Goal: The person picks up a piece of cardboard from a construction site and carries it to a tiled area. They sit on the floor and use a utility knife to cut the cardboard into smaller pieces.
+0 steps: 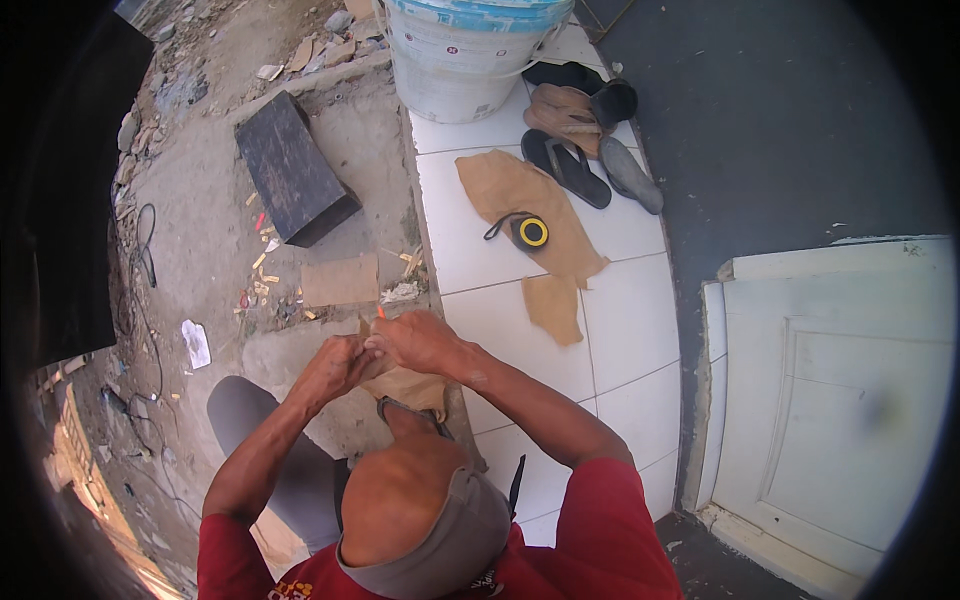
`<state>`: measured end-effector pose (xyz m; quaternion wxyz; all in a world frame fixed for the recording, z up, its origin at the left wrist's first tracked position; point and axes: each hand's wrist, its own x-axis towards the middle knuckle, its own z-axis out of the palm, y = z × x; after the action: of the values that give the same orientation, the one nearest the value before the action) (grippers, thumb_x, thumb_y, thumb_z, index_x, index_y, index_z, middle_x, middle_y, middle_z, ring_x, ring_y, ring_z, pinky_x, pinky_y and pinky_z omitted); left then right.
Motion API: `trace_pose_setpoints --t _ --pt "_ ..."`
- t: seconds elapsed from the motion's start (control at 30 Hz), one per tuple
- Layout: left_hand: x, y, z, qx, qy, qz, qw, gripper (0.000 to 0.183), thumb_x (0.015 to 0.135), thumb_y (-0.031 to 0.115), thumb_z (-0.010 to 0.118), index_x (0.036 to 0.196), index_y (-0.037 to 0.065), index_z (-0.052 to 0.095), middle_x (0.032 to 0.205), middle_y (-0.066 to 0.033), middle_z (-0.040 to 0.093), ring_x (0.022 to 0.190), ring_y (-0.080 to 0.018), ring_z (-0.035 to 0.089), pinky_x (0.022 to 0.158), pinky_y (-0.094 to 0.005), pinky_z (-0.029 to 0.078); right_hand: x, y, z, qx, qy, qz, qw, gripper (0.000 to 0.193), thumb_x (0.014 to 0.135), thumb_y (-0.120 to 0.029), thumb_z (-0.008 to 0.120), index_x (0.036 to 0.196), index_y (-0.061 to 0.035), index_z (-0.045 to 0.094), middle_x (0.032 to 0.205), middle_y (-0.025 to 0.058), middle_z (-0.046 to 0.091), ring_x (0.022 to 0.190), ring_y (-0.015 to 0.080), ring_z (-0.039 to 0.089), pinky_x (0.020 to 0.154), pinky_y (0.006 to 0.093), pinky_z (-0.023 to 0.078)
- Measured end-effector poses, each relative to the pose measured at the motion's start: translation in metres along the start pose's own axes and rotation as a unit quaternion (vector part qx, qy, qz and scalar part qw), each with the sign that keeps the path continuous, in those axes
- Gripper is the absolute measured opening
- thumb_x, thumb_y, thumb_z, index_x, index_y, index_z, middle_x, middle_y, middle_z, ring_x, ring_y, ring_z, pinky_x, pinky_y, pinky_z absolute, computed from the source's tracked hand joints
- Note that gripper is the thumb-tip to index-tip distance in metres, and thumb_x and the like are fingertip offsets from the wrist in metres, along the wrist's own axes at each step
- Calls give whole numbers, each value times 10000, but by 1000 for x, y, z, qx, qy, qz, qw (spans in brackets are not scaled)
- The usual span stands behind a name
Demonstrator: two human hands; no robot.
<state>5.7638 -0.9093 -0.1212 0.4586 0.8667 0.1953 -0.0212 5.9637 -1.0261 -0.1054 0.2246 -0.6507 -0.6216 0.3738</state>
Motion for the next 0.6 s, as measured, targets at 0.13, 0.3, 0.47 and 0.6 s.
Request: trace_pose_setpoints --t 0.13,0.3,0.47,0.6 --pt "-5 14 -3 -67 21 17 997 262 1063 209 685 969 -31 733 840 -247 685 787 -455 654 729 -497 517 4 40 9 12 -2 24 1000 370 1081 -348 631 1002 9 688 877 301 712 900 527 694 789 581 533" --pt "-7 9 -28 -55 115 -57 990 272 1071 214 680 995 -41 735 835 -250 691 750 -408 656 705 -461 512 -22 42 -16 65 27 173 982 455 1083 -414 624 1027 24 732 952 300 746 961 514 713 854 552 551" --pt "-2 -9 -26 -59 236 -85 966 305 1056 248 710 1003 -50 749 817 -260 687 710 -405 650 688 -452 516 -30 42 -26 -97 37 251 962 502 1031 -481 689 1077 15 741 993 265 779 987 487 742 895 558 569" --pt "-9 -58 -52 -134 349 -182 909 410 1084 315 678 954 -71 726 715 -183 640 655 -209 594 652 -409 483 -94 76 -43 -149 52 361 919 473 999 -446 749 1115 13 731 956 270 777 964 458 758 869 555 583"
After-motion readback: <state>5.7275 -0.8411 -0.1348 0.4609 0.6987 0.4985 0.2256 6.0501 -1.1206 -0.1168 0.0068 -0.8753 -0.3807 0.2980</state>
